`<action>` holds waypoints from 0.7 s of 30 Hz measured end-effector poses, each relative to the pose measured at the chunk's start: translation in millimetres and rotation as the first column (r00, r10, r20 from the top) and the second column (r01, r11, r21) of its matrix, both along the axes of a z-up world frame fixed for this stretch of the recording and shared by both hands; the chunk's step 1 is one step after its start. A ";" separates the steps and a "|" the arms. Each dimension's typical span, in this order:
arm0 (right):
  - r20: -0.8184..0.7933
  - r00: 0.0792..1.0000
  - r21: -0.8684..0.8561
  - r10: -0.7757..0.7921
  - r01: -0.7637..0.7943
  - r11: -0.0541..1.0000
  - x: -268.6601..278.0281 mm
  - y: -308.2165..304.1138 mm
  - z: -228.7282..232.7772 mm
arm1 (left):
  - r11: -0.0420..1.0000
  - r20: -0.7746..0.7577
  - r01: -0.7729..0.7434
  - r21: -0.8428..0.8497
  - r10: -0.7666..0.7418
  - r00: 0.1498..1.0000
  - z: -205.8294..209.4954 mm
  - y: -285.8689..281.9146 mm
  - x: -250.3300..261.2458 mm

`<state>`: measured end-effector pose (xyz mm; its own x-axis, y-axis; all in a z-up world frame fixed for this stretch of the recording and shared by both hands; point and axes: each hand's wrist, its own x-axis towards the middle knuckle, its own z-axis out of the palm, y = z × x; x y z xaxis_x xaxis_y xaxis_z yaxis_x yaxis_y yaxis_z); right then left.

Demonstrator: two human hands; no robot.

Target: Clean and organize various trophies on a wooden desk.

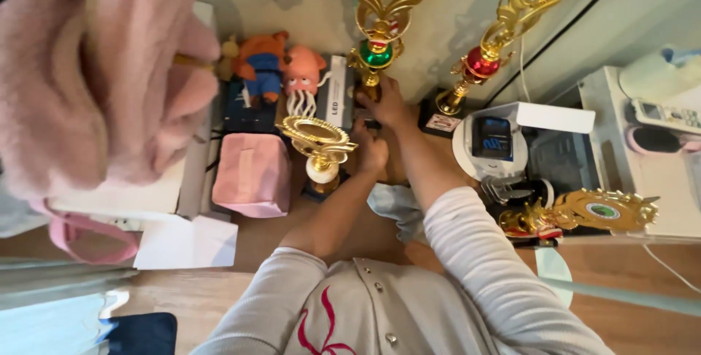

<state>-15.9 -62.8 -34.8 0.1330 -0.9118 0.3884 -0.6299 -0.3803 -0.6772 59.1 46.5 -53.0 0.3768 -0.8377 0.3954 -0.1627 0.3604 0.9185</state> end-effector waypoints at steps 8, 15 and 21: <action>-0.008 0.993 0.349 -0.119 0.114 0.930 -17.6 41.1 11.6 | 0.902 0.151 0.031 0.430 -0.105 0.983 -14.4 12.2 8.3; 0.174 0.984 0.308 0.041 -0.094 0.947 -109.2 127.7 35.4 | 0.918 0.290 0.310 0.246 -0.375 0.880 -7.2 21.0 -22.8; 0.265 0.964 0.358 -0.020 -0.079 0.930 -157.5 154.6 10.6 | 0.669 0.193 0.427 0.609 -0.647 0.738 8.2 31.3 -40.0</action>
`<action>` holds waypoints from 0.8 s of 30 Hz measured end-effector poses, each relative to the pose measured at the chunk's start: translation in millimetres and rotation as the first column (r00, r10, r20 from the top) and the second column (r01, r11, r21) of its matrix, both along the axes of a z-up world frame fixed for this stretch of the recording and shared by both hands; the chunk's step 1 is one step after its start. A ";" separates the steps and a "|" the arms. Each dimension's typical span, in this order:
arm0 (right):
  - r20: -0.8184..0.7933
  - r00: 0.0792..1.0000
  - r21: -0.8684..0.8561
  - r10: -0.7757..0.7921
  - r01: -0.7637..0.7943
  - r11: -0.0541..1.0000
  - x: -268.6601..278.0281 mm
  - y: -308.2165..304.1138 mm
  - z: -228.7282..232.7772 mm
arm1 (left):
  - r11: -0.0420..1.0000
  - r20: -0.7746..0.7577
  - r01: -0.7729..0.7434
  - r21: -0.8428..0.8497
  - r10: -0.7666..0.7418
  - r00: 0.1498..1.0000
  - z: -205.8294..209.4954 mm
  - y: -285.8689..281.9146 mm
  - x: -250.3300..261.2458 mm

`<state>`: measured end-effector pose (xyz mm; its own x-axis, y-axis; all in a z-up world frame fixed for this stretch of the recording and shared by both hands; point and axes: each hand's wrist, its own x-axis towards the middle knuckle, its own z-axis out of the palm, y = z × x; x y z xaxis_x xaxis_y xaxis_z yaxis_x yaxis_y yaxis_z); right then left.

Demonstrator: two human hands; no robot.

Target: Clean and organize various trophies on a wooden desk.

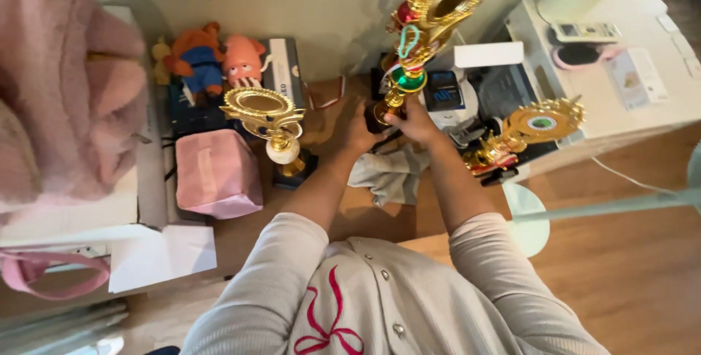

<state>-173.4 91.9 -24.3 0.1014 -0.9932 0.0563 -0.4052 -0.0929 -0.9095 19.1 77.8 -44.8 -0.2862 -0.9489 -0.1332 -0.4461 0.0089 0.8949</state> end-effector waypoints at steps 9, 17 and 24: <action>-0.325 0.925 -0.201 -0.195 0.133 0.970 22.6 107.4 -64.6 | 0.958 -0.309 -0.235 -0.164 0.177 0.935 -11.1 10.4 10.2; -0.021 0.903 -0.468 -0.429 0.371 0.802 67.1 99.9 64.7 | 0.855 -0.231 -0.355 -0.377 0.284 0.931 29.1 31.7 35.3; -0.384 0.784 -0.689 -0.488 0.108 0.717 127.5 43.3 77.3 | 0.749 -0.027 -0.240 -0.617 0.284 0.958 -71.9 9.2 16.1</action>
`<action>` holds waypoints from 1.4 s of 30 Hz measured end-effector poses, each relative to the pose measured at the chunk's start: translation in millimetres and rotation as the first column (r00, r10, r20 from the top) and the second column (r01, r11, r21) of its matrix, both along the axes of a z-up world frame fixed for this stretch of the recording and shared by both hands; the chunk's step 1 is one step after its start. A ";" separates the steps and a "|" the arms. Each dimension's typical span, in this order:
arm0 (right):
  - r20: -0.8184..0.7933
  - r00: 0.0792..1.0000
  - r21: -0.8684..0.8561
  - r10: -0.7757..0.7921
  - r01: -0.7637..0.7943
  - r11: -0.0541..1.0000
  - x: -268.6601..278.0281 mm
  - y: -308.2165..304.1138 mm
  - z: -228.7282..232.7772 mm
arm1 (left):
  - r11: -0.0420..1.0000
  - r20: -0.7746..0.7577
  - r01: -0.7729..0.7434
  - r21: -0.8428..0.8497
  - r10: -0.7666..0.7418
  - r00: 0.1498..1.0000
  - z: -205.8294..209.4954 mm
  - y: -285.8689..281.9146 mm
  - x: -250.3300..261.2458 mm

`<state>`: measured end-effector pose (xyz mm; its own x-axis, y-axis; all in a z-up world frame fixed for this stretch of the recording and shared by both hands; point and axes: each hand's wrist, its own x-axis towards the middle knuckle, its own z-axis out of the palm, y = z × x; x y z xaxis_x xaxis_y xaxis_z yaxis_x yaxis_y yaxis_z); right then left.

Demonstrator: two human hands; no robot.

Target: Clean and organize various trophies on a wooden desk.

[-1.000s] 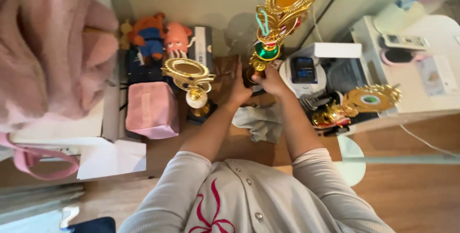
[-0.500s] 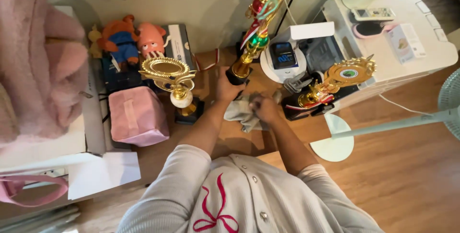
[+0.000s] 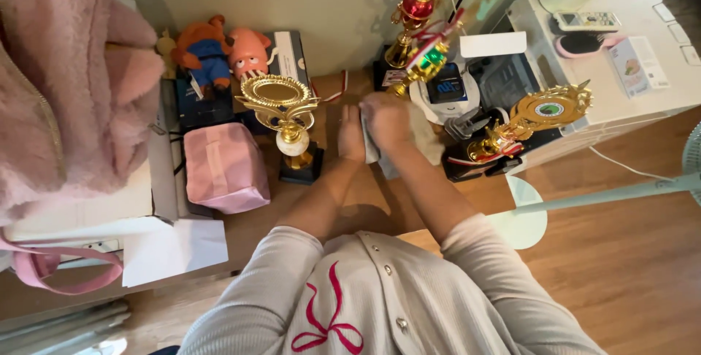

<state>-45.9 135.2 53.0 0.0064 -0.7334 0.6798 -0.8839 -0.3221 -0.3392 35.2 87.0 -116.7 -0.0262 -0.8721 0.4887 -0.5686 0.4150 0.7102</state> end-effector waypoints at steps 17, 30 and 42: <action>0.354 0.935 0.214 0.028 -0.110 0.971 -61.2 59.3 -99.9 | 0.963 -0.197 0.217 0.160 -0.184 0.963 29.1 28.7 32.6; 0.538 0.824 0.191 0.178 -0.324 0.927 -97.7 -47.0 -109.9 | 0.800 -0.306 0.445 0.403 -0.340 0.889 42.7 15.5 43.5; 0.325 0.925 0.181 -0.197 0.144 0.973 -33.0 28.8 -87.6 | 0.850 -0.199 0.351 0.394 -0.294 0.935 47.0 27.3 45.8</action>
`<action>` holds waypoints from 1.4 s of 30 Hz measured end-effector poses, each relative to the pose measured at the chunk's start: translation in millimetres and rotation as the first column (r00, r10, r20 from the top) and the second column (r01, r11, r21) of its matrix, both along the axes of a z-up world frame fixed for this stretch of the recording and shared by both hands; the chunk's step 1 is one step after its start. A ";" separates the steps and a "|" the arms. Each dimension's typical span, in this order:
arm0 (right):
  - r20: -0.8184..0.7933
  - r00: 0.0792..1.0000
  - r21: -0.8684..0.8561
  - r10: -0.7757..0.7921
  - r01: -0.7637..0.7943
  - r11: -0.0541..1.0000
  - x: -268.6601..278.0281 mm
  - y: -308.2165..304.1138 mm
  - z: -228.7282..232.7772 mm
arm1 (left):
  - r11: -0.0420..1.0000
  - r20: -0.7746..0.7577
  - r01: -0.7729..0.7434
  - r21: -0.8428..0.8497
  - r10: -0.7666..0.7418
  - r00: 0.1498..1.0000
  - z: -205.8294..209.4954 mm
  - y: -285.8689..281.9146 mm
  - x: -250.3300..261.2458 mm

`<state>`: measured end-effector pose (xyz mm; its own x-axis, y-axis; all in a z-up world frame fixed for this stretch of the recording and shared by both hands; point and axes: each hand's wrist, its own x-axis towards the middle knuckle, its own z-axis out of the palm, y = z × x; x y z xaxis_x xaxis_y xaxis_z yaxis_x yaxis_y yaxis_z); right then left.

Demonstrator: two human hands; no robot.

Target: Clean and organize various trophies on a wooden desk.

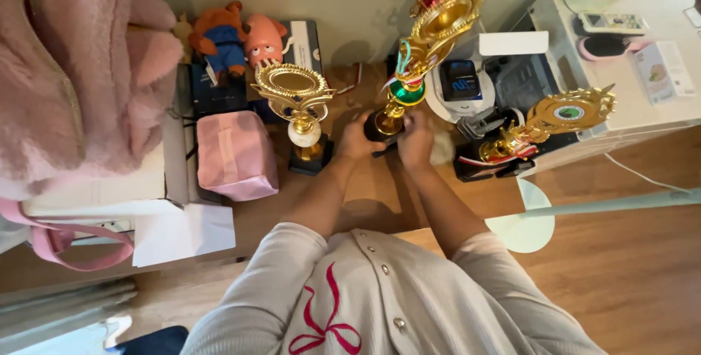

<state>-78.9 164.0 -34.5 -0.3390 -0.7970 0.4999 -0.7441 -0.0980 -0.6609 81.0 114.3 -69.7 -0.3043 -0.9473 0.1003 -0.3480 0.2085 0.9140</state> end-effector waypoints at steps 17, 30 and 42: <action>0.437 0.896 -0.142 0.082 -0.021 0.990 -54.5 8.0 -31.5 | 0.998 0.214 -0.053 -0.036 0.059 0.975 16.9 -13.0 -0.4; 0.335 0.915 -0.032 0.226 -0.229 0.973 2.4 34.1 -24.7 | 0.986 0.085 -0.131 -0.103 0.140 0.987 -16.8 -12.9 -11.5; 0.361 0.917 -0.067 0.169 -0.155 0.986 -8.1 4.6 -19.5 | 0.989 0.107 -0.068 -0.133 0.083 0.991 -16.1 7.0 -1.3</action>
